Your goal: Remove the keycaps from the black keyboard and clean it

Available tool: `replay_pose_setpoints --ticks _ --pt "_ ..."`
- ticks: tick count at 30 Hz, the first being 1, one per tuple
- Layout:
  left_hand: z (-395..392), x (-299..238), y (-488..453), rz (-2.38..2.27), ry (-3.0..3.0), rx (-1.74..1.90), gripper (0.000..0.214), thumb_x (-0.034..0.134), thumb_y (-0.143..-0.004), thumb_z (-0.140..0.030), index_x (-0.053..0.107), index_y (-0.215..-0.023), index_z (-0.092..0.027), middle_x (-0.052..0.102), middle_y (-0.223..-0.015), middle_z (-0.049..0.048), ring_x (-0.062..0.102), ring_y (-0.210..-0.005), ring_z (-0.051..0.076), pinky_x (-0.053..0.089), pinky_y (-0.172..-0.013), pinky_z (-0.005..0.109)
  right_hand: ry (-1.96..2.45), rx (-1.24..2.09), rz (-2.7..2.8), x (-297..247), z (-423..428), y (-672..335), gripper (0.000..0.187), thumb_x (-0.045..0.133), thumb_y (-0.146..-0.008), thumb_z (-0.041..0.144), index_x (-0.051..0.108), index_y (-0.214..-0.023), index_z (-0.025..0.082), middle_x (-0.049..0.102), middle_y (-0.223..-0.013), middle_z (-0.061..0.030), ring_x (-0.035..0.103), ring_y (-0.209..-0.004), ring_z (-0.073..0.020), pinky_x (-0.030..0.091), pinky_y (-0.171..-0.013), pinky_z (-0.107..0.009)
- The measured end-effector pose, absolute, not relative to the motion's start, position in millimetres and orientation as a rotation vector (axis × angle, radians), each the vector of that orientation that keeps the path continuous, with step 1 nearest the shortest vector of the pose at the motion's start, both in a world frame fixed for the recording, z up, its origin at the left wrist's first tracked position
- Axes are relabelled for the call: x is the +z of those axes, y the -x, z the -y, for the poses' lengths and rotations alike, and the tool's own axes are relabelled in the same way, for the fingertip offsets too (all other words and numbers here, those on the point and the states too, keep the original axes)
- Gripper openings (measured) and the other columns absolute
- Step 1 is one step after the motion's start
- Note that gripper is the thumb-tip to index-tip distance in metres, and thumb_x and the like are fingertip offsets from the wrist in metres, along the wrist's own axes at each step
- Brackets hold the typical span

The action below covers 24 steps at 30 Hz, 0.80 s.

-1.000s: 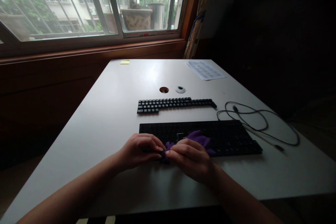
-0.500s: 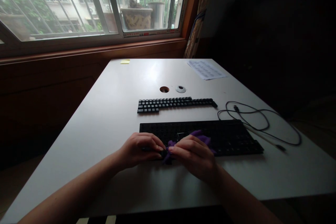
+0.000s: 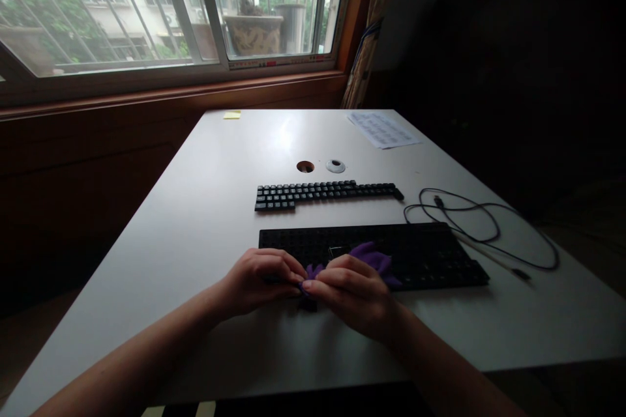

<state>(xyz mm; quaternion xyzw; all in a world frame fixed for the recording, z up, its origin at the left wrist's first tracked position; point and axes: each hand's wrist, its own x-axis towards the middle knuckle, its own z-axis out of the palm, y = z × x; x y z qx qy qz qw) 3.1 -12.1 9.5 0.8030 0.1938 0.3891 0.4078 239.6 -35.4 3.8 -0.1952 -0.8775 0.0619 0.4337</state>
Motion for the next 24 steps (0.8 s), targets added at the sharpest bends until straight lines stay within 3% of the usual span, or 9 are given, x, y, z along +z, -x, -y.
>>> replay_pose_setpoints --ticks 8,17,24 --pt "9.7 18.2 2.9 -0.516 -1.987 1.036 0.007 0.074 -0.082 -0.015 0.067 -0.083 -0.014 0.076 -0.093 0.0118 0.074 -0.081 0.019 0.059 -0.071 0.027 0.494 0.098 2.209 4.0 32.7 -246.5 0.031 0.070 -0.081 0.002 0.070 -0.111 0.013 0.071 -0.093 -0.0050 0.061 -0.083 -0.0146 0.057 -0.075 -0.029" --pt "9.1 19.6 5.0 -0.519 -2.053 1.046 0.007 0.074 -0.082 -0.013 0.068 -0.084 -0.014 0.076 -0.092 0.0122 0.074 -0.080 0.019 0.059 -0.069 0.027 0.568 0.049 2.065 5.2 35.4 -246.8 0.039 0.072 -0.080 0.003 0.070 -0.114 0.021 0.071 -0.092 -0.0025 0.061 -0.079 -0.0139 0.056 -0.071 -0.027" --pt "8.5 13.2 -1.7 -0.502 -2.106 1.037 0.007 0.074 -0.082 -0.015 0.068 -0.084 -0.015 0.076 -0.091 0.0115 0.074 -0.081 0.018 0.060 -0.071 0.025 0.526 0.077 2.117 7.2 36.3 -238.2 0.036 0.073 -0.080 0.005 0.070 -0.113 0.019 0.071 -0.092 -0.0019 0.059 -0.079 -0.0129 0.055 -0.070 -0.025"
